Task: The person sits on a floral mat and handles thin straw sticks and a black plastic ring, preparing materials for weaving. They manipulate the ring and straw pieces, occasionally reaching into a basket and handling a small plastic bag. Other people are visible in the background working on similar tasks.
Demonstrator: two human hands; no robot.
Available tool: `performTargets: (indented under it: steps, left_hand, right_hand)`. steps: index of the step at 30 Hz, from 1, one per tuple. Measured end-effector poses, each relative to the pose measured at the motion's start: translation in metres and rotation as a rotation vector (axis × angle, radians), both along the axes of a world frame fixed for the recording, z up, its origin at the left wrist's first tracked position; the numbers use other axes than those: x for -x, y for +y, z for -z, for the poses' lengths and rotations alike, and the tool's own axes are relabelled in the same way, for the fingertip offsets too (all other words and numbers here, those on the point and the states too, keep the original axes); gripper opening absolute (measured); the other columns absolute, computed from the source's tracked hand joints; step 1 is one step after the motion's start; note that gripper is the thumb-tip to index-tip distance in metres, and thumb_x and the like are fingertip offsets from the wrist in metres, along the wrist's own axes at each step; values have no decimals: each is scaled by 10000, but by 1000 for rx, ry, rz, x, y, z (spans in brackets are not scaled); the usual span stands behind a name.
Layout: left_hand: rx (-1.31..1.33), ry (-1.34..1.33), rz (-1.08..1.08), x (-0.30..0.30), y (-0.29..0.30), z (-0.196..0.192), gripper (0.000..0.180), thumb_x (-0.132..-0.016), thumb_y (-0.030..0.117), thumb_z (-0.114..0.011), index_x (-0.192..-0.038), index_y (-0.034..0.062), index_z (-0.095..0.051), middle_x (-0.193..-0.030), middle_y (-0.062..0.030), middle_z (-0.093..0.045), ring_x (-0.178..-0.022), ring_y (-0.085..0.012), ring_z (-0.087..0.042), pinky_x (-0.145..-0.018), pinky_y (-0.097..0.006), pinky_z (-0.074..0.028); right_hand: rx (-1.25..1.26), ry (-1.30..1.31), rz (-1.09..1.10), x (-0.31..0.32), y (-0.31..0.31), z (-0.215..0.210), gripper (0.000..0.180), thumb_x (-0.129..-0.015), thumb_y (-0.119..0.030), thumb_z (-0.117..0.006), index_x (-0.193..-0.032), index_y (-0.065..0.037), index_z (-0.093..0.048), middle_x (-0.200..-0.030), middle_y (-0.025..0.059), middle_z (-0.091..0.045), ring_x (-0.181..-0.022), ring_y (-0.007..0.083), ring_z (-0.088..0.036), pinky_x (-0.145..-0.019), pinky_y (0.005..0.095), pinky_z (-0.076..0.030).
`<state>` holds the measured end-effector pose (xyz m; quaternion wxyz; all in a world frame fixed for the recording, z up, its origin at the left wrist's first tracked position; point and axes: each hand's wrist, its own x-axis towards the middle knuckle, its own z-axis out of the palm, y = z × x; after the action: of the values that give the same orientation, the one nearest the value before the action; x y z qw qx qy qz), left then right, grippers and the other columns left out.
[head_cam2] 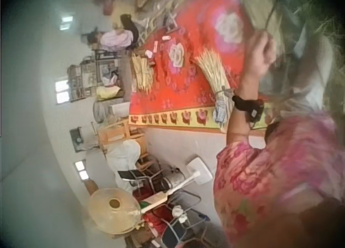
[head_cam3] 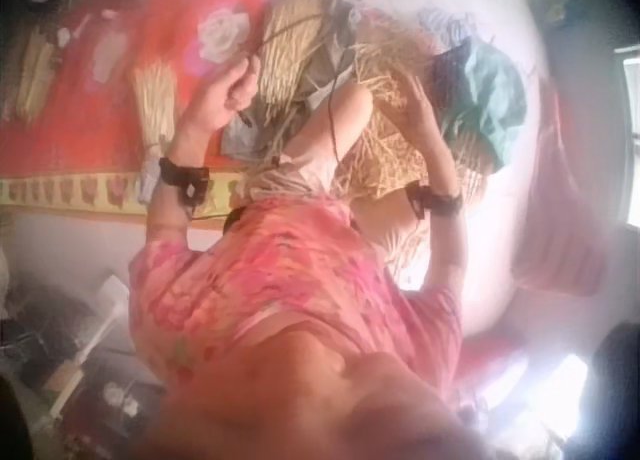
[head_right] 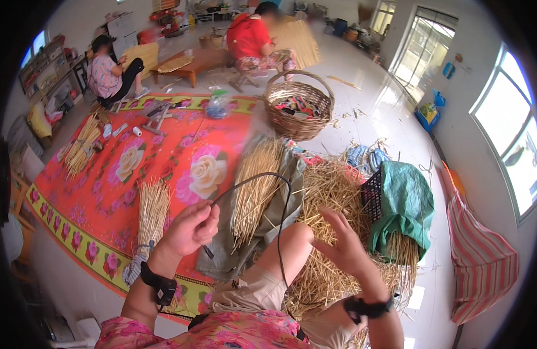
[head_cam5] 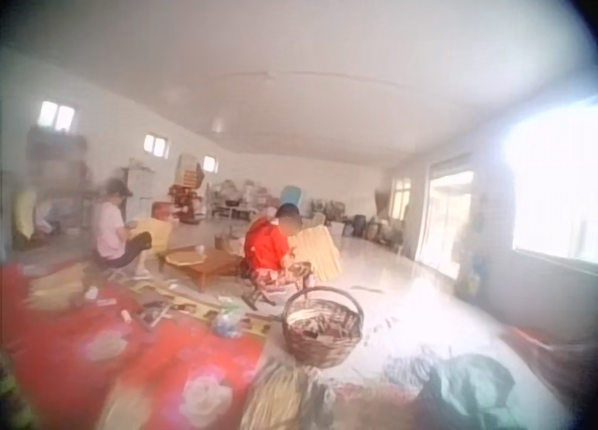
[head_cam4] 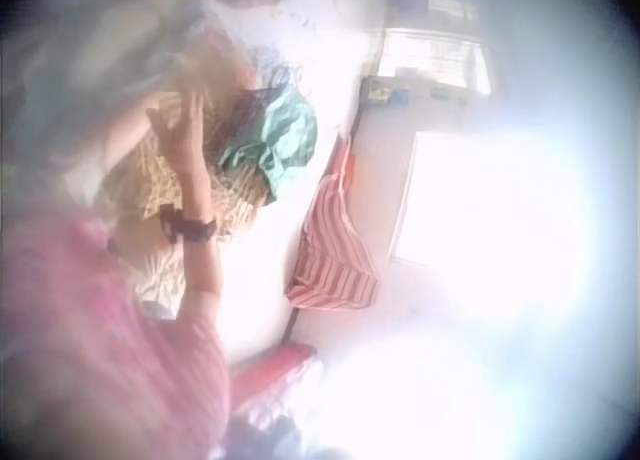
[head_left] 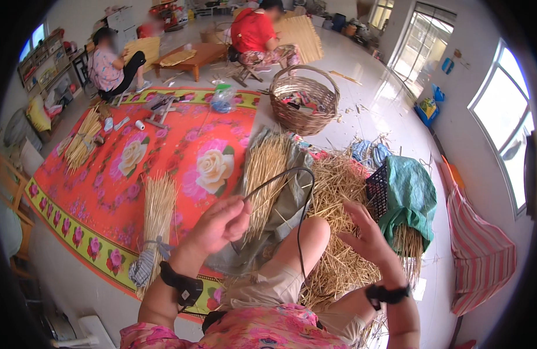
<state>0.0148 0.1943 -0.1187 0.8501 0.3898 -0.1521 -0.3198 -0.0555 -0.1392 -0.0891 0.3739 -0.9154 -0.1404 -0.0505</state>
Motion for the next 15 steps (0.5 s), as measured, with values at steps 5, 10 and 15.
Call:
performTargets:
  steps: [5, 10, 15]
  left_hand:
    - [14, -45, 60, 7, -6, -20, 258, -984, 274, -400, -979, 51, -530, -598, 8, -429, -461, -51, -297, -418, -195, -240]
    - [-135, 21, -152, 12, 6, -32, 314, -987, 317, -393, -945, 38, -532, -631, 16, -448, -451, -38, -296, -409, -187, -234]
    - [41, 90, -340, -5, 17, -9, 287, -973, 332, -447, -946, 66, -550, -663, 37, -453, -454, -21, -294, -398, -172, -229]
  right_hand:
    - [-326, -266, -63, -63, 57, 21, 607, -863, -184, -637, -1372, -41, -339, -1185, 160, -510, -1124, 248, -484, -960, 341, -384]
    - [-485, 125, -14, -80, 89, 46, 185, -965, -161, -479, -1009, -22, -594, -649, 11, -491, -614, 109, -449, -580, 277, -408]
    - [-249, 193, -16, -85, 136, 64, 231, -951, -214, -453, -1011, -13, -548, -779, 270, -596, -793, 440, -585, -656, 483, -453]
